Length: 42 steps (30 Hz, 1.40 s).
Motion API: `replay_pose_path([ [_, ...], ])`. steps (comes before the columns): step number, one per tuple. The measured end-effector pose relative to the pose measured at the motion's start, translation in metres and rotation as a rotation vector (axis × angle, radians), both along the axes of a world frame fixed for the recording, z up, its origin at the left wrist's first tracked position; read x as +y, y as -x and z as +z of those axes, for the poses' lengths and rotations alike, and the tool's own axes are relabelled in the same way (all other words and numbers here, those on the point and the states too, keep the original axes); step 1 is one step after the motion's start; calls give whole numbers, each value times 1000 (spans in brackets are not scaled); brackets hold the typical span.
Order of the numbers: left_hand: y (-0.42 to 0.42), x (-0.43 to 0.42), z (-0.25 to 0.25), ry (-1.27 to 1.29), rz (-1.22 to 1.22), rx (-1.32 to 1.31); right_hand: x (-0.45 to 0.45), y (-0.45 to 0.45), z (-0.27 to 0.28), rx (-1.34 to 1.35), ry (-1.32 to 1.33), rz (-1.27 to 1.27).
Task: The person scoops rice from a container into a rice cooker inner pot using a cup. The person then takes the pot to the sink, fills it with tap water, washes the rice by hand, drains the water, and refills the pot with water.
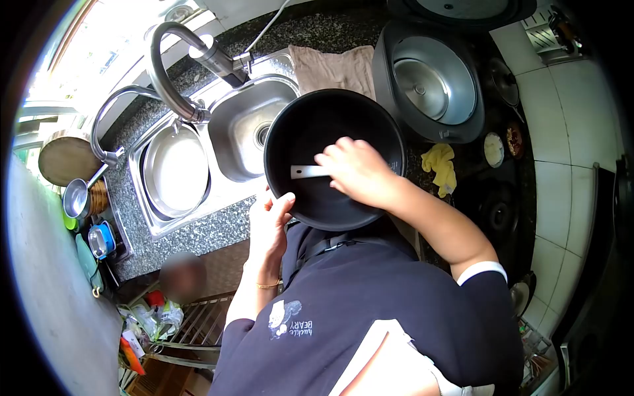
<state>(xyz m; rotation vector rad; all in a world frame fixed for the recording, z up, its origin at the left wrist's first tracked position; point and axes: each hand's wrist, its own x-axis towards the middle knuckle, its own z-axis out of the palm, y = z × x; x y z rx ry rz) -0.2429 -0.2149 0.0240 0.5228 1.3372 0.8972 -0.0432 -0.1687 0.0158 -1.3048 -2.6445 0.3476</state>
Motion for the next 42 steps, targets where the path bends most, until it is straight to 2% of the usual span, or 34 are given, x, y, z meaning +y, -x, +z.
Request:
replay_pose_path([
  [1,1,-8,0,-1,-9,16,-5,2,-1,-38,5,6],
  [3,-3,-11,-2,-36,-23,11,6,36,-42,-61,-41,39],
  [4,-1,-14,-3,-48,6,-14,7,37,-39,-71,-32,23],
  [5,-4,-20,-3,-51,23,-50,5,51,-47,-171,84,97],
  [11,-13,-36,-5,-18,-34,-12,-4,24,-42,-136,92,76],
  [13,-22,-49,-2,-57,23,-30,-5,2,3,224,48,-165],
  [14,-28,-47,-2,-86,50,-79,0,0,-2,247,0,-179],
  [15,-31,-48,-2,-94,52,-82,2,-16,21,367,19,-222],
  [16,-34,-58,2,-58,96,-59,0,-48,59,658,-44,-373],
  [17,-34,-61,0,-29,138,-45,-3,-54,67,592,-80,-360],
  [18,-35,-61,-1,-1,161,-75,-1,-78,79,753,-177,-351],
  [19,-37,-68,4,6,203,-43,-17,-123,95,1111,94,-508],
  [20,-36,-69,-2,8,215,-17,-17,-132,95,980,23,-486],
  [21,-39,-70,-8,9,227,11,-20,-151,101,1057,-23,-515],
  [22,-46,-76,2,-17,286,16,-24,-183,100,1173,-181,-479],
  [26,-53,-81,-10,-21,342,32,-33,-243,80,1245,-234,-500],
  [28,-56,-95,-9,5,365,35,-46,-255,68,1279,-254,-662],
  [29,-56,-95,-12,2,391,18,-49,-257,59,1280,-265,-654],
  [31,-54,-113,-10,23,443,-7,-74,-258,30,739,-622,-544],
  [33,-58,-113,-13,15,442,-10,-87,-261,10,684,-621,-459],
  [35,-61,-116,-9,36,462,-9,-123,-255,-21,415,-497,-430],
  [37,-60,-117,-4,54,488,-8,-147,-249,-57,286,-358,-396],
  [39,-60,-120,-2,103,514,31,-153,-250,-102,163,-358,-361],
  [42,-59,-126,2,84,540,19,-157,-259,-142,-12,-121,-301],
])
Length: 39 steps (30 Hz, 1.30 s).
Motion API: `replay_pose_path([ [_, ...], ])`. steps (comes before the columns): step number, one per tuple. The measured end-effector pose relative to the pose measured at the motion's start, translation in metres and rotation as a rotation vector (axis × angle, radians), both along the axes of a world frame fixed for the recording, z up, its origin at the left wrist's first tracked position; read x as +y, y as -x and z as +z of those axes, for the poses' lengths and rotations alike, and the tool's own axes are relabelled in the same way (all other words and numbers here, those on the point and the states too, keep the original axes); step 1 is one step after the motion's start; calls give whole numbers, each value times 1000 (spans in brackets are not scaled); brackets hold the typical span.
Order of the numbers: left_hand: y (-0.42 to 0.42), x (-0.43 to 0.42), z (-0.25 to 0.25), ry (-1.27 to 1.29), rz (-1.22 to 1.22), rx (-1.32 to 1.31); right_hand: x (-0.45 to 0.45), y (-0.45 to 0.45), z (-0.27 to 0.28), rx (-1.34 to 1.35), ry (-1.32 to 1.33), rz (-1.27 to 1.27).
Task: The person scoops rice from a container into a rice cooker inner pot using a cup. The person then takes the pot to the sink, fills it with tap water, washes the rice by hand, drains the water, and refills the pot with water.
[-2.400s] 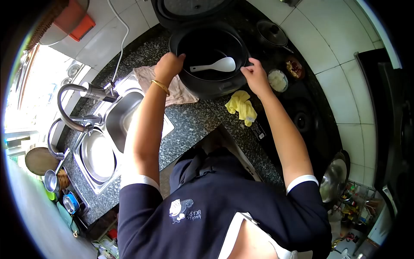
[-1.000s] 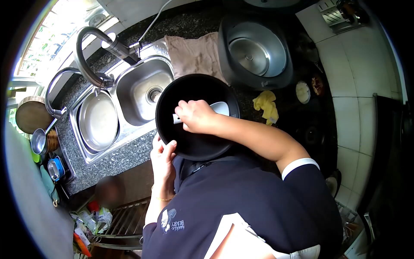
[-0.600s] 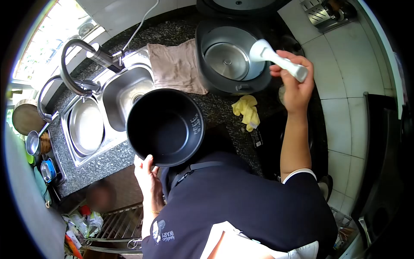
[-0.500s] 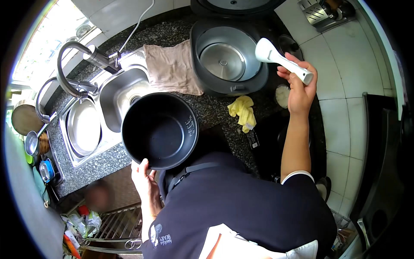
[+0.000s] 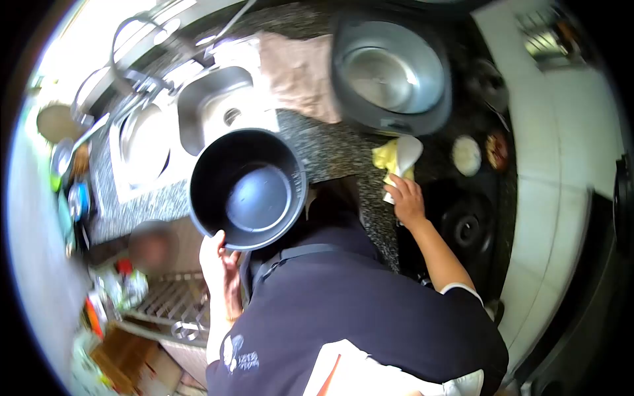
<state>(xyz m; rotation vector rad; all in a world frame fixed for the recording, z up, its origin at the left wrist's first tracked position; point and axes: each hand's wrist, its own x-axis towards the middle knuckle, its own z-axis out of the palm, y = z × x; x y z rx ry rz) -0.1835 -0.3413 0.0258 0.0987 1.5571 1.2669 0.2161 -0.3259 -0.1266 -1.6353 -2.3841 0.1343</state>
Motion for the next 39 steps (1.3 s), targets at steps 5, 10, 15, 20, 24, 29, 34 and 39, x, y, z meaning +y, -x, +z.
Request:
replay_pose_path([
  [5,27,-47,-13,-36,120,-81,5,8,6,-91,199,8],
  [10,55,-94,-31,-98,385,-146,28,31,29,-63,25,89],
  [15,95,-153,-25,-10,671,-69,59,144,52,232,187,401],
  [20,154,-227,-42,-24,973,-92,71,290,59,344,218,707],
  [24,213,-282,-52,-2,1133,-33,36,405,72,306,383,794],
  [29,272,-288,-73,43,1263,3,3,527,43,262,435,1019],
  [34,319,-263,-120,-69,1323,107,-9,637,-57,12,764,786],
  [39,343,-246,-211,-107,1372,186,30,723,-219,-353,611,703],
])
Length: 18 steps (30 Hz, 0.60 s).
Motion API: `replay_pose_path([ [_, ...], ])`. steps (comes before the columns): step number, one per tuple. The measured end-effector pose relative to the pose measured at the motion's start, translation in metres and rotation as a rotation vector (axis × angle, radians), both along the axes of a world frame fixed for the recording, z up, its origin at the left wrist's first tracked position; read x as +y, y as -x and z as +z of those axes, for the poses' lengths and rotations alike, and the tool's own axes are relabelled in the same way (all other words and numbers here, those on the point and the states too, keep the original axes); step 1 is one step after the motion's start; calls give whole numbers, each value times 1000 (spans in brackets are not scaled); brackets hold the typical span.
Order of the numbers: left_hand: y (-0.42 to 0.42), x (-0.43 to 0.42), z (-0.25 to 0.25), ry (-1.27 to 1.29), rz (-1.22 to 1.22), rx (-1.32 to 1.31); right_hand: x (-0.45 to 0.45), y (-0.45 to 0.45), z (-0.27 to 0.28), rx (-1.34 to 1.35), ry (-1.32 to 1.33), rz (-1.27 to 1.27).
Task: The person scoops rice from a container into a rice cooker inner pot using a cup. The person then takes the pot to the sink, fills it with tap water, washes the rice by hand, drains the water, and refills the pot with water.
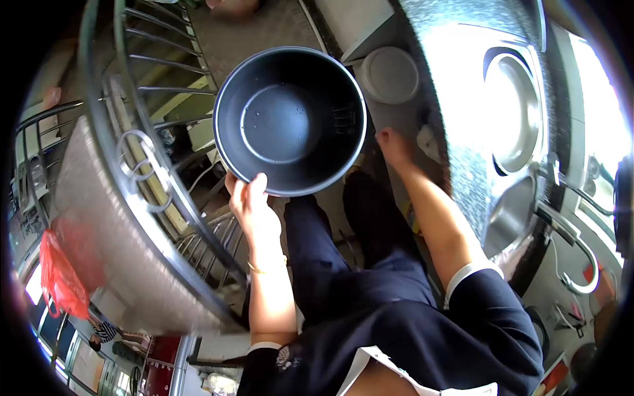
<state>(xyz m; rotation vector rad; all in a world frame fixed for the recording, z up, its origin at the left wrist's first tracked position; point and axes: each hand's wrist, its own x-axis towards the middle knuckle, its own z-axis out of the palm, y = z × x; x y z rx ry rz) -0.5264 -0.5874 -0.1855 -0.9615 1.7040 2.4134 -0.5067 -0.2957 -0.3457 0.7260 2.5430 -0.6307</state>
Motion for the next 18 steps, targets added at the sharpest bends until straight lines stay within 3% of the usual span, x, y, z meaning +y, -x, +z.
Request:
replay_pose_path([
  [3,11,-5,-92,-45,1,-18,26,40,-89,52,-127,-31],
  [6,21,2,-163,-106,18,-94,43,67,-153,-75,-226,-55],
  [9,23,3,-235,4,25,-83,75,82,-229,61,-369,52],
  [11,21,-12,-283,19,-73,-105,95,89,-249,-12,-554,280],
  [14,39,-6,-328,-2,-102,-39,115,95,-263,-23,-538,458],
  [18,75,0,-382,-131,-287,66,121,80,-264,236,-700,557],
])
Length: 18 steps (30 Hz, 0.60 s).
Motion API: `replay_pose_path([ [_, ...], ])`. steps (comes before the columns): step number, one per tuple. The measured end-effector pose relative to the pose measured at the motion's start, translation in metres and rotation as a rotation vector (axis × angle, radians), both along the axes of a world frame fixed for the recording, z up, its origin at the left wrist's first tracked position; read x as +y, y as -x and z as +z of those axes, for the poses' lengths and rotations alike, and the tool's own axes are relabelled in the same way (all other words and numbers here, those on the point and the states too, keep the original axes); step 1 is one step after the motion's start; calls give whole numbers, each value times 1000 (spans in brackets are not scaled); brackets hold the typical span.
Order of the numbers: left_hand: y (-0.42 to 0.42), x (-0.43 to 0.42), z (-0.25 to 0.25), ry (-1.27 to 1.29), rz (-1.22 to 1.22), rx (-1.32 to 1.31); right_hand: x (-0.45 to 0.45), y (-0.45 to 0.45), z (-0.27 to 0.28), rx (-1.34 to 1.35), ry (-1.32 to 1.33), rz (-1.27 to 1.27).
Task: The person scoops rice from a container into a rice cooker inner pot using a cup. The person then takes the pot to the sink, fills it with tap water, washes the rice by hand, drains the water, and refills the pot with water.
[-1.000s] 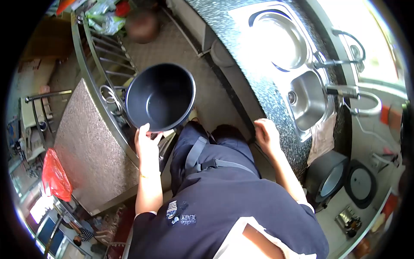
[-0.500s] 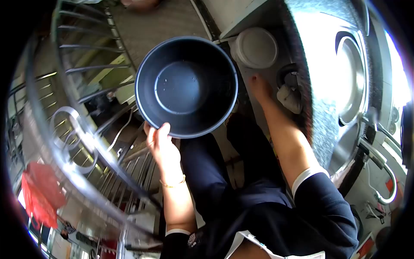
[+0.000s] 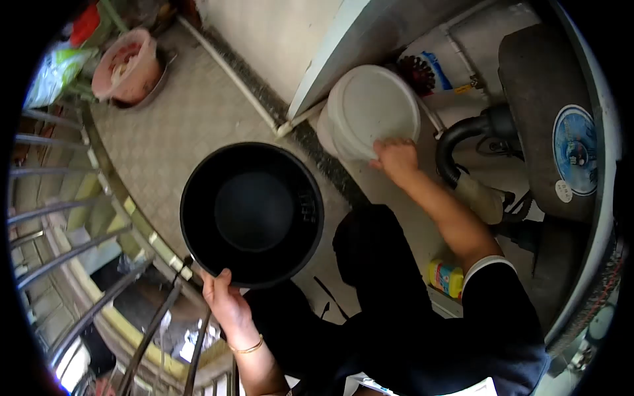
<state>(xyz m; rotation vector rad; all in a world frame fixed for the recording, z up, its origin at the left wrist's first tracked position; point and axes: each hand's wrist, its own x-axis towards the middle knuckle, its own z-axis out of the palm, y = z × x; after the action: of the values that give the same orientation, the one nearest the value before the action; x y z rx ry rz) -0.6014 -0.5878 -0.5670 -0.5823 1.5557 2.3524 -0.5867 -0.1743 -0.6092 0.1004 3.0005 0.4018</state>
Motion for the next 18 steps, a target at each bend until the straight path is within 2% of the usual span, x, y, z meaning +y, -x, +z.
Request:
replay_pose_path([
  [2,18,5,-15,-73,-32,-100,8,7,0,45,-8,37],
  [4,30,10,-25,-30,-104,-66,17,6,1,-49,160,190],
  [6,32,15,-30,-23,-110,-12,21,13,13,-124,185,230],
  [7,33,19,-22,1,-85,-66,20,18,22,-166,221,233],
  [8,29,22,-23,54,-87,13,22,24,30,-209,255,240],
  [9,25,21,-23,65,-93,12,26,28,37,-103,295,255],
  [11,20,16,-25,75,-94,2,24,46,79,21,426,102],
  [12,19,13,-26,39,-101,-42,18,59,112,-126,295,33],
  [13,18,13,-29,-3,-110,-80,17,69,131,-175,108,93],
  [15,18,9,-33,-1,-129,-85,19,84,155,-188,-95,139],
  [16,18,7,-34,14,-140,-93,22,91,163,-120,-92,260],
  [18,15,7,-31,31,-126,-80,25,103,169,-36,-147,272],
])
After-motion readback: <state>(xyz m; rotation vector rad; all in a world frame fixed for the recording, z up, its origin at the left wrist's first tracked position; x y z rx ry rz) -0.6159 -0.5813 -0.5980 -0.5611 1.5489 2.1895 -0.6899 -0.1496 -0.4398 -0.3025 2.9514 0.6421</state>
